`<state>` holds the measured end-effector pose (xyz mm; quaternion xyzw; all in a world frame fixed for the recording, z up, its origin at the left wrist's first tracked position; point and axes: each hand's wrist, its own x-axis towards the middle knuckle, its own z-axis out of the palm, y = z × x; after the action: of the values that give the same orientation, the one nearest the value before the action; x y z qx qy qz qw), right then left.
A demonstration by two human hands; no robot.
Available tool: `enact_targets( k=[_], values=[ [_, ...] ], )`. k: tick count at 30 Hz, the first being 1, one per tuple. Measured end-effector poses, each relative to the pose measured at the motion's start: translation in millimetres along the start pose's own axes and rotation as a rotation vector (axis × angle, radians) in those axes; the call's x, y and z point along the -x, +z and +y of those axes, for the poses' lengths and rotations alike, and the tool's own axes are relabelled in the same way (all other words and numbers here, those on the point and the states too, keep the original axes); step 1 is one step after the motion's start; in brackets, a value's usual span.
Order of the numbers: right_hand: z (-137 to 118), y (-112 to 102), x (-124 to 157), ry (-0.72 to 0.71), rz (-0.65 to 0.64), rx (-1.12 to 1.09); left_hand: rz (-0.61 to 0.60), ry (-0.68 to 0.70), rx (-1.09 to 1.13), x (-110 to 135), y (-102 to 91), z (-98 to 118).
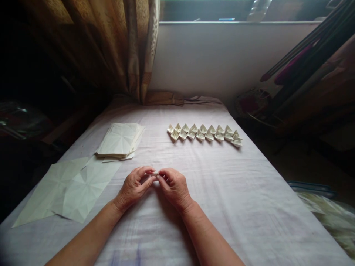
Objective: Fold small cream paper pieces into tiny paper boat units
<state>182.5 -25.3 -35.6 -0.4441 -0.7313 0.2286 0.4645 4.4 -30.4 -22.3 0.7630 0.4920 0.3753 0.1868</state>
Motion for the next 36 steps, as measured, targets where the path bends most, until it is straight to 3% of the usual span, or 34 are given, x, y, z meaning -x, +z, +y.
enact_targets(
  k=[7, 15, 22, 29, 36],
  values=[
    [-1, -2, -1, -0.066, -0.040, 0.029, -0.031, -0.019, 0.064, -2, -2.1, 3],
    [-9, -4, -4, 0.012, -0.064, -0.055, -0.072, -0.197, 0.222, -3, -0.3, 5],
    [-11, -4, -3, 0.060, -0.061, -0.128, -0.054, -0.266, 0.340, -3, 5.0, 4],
    [-10, -4, -2, 0.117, -0.074, -0.148, -0.060, -0.283, 0.379, -5, 4.6, 7],
    [-6, -5, -1, 0.024, -0.041, -0.047, -0.088, -0.189, 0.259, -2, 3.1, 11]
  ],
)
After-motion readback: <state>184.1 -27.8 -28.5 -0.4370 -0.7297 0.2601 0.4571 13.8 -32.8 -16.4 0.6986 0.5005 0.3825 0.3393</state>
